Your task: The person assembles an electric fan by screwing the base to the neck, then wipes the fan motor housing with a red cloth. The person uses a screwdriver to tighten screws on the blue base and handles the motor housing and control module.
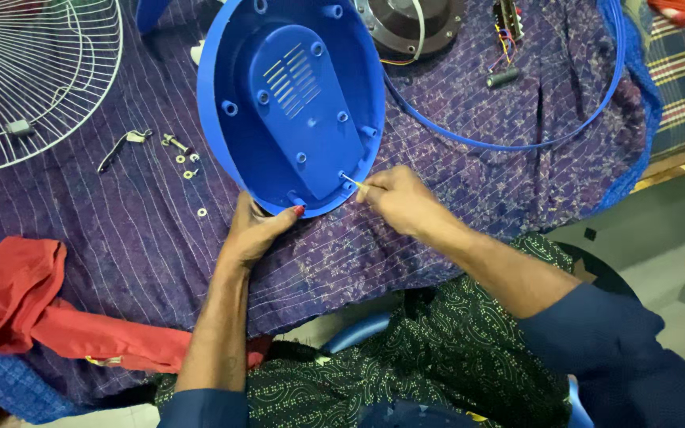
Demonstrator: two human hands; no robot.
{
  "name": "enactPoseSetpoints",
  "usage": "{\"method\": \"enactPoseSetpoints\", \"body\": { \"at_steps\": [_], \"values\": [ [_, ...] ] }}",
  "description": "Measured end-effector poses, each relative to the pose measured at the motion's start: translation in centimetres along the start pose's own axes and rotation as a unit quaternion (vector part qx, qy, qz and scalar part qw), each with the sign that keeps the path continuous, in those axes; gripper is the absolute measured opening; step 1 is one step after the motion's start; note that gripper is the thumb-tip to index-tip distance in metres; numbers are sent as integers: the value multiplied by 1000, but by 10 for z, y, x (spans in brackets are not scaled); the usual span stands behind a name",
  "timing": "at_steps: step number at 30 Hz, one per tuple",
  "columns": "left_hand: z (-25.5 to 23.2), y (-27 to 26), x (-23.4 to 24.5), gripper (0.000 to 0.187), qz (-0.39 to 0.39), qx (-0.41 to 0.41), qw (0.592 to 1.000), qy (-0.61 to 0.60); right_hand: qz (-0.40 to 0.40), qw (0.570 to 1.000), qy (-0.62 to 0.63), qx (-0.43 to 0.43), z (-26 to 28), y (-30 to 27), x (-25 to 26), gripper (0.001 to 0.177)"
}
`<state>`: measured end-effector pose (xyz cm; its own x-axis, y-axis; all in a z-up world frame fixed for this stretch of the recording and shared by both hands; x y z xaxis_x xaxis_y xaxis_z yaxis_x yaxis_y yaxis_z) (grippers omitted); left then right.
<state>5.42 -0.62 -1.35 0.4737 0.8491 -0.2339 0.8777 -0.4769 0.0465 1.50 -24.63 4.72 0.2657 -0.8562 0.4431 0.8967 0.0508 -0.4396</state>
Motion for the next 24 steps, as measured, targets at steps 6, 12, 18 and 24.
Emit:
{"method": "enactPoseSetpoints", "body": {
  "at_steps": [6,12,18,24],
  "values": [
    [2,1,1,52,-9,-14,999,29,80,962,246,-83,-24,10,-3,24],
    [0,2,-1,59,-22,-24,999,-8,-12,997,-58,43,12,-14,11,22],
    [5,8,1,57,-1,12,997,-70,-158,910,-255,287,113,-86,23,19],
    [3,5,5,80,-82,-84,993,-29,-194,844,-319,385,185,-90,17,25]
  ]
}}
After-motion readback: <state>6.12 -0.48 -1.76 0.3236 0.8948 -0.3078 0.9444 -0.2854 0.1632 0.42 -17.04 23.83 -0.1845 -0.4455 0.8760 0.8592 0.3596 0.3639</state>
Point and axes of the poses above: each hand's wrist, its own y-axis towards the middle knuckle, its own x-axis out of the back of the hand, z = x × y, the point moved 5 cm from there along y, towards the middle knuckle, and after that the axes turned 6 degrees about z, right-handed, at the moved point
